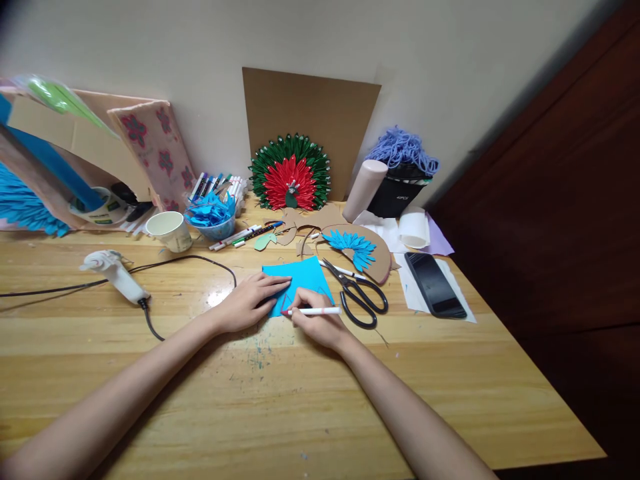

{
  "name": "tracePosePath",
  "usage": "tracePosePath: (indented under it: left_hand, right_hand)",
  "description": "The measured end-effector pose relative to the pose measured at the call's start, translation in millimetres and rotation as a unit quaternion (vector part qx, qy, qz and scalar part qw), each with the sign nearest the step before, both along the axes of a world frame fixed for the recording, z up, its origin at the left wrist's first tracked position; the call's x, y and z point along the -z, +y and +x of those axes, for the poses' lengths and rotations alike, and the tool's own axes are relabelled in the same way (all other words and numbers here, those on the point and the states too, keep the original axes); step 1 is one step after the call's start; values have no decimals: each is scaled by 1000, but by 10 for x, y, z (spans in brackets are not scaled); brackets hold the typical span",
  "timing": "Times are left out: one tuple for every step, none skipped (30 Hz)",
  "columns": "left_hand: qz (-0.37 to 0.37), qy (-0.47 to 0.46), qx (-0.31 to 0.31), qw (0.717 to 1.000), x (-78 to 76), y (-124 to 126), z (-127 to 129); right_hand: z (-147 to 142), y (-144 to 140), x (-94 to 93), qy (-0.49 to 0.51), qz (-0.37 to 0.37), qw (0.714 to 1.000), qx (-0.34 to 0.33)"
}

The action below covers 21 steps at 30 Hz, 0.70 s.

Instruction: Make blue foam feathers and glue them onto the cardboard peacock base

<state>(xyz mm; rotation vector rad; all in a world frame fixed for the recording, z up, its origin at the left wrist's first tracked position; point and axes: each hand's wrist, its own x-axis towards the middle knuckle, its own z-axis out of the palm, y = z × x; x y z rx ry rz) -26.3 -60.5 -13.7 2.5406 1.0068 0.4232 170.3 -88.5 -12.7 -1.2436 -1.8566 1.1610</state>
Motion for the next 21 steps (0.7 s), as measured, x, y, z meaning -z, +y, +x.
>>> tracePosePath:
  left_hand:
    - [0, 0, 0, 1000, -2, -1, 0]
    - [1, 1, 0, 1000, -5, -2, 0]
    - [1, 1, 0, 1000, -7, -3, 0]
    - [1, 1, 0, 1000, -9, -4, 0]
    - [2, 1, 0, 1000, -10, -5, 0]
    - [2, 1, 0, 1000, -11, -5, 0]
    - [1, 1, 0, 1000, -11, -5, 0]
    - [1, 1, 0, 1000, -10, -5, 0]
    - [1, 0, 0, 1000, -9, -4, -1]
    - [1, 1, 0, 1000, -7, -2, -1]
    - [1, 1, 0, 1000, -5, 0, -1]
    - [1, 1, 0, 1000, -2, 2, -1]
    - [1, 2, 0, 1000, 1, 3, -1]
    - [2, 2, 0, 1000, 3, 5, 0]
    - [2, 2, 0, 1000, 5, 6, 0]
    - [3, 2, -1, 1000, 6, 6, 0]
    - [4, 1, -1, 1000, 6, 6, 0]
    - [3, 1, 0, 1000, 6, 6, 0]
    - [3, 0, 0, 1000, 5, 5, 0]
    - [3, -1, 0, 1000, 4, 3, 0]
    - [2, -1, 0, 1000, 3, 2, -1]
  right_hand:
    - [0, 0, -1, 8, -5, 1000, -2]
    - [-1, 0, -2, 10, -5, 1000, 2]
    - [-2, -1, -2, 5, 2, 1000, 8]
    - [-4, -2, -3, -1, 9, 1000, 10]
    - [-5, -3, -4, -5, 12, 1000, 6]
    - [-5, -3, -5, -4, 9, 1000, -1]
    - [-6, -3, -5, 2, 4, 1000, -6]
    - [-6, -3, -5, 8, 1, 1000, -6]
    - [-5, -2, -3, 11, 1, 1000, -3]
    - [-3, -1, -1, 7, 7, 1000, -1]
    - [-1, 0, 3, -2, 14, 1000, -2]
    - [1, 1, 6, -11, 19, 1000, -8]
    - [3, 2, 10, -16, 21, 1000, -14]
    - [4, 2, 14, -17, 20, 1000, -17]
    - [6, 1, 19, -14, 19, 1000, -15]
    - [7, -1, 23, -13, 20, 1000, -12]
    - [8, -3, 29, -12, 21, 1000, -12]
    - [11, -3, 36, -12, 22, 1000, -16]
    - [14, -2, 44, -8, 20, 1000, -22]
    - [19, 2, 54, 3, 16, 1000, -23]
    - [25, 9, 65, 16, 14, 1000, -13]
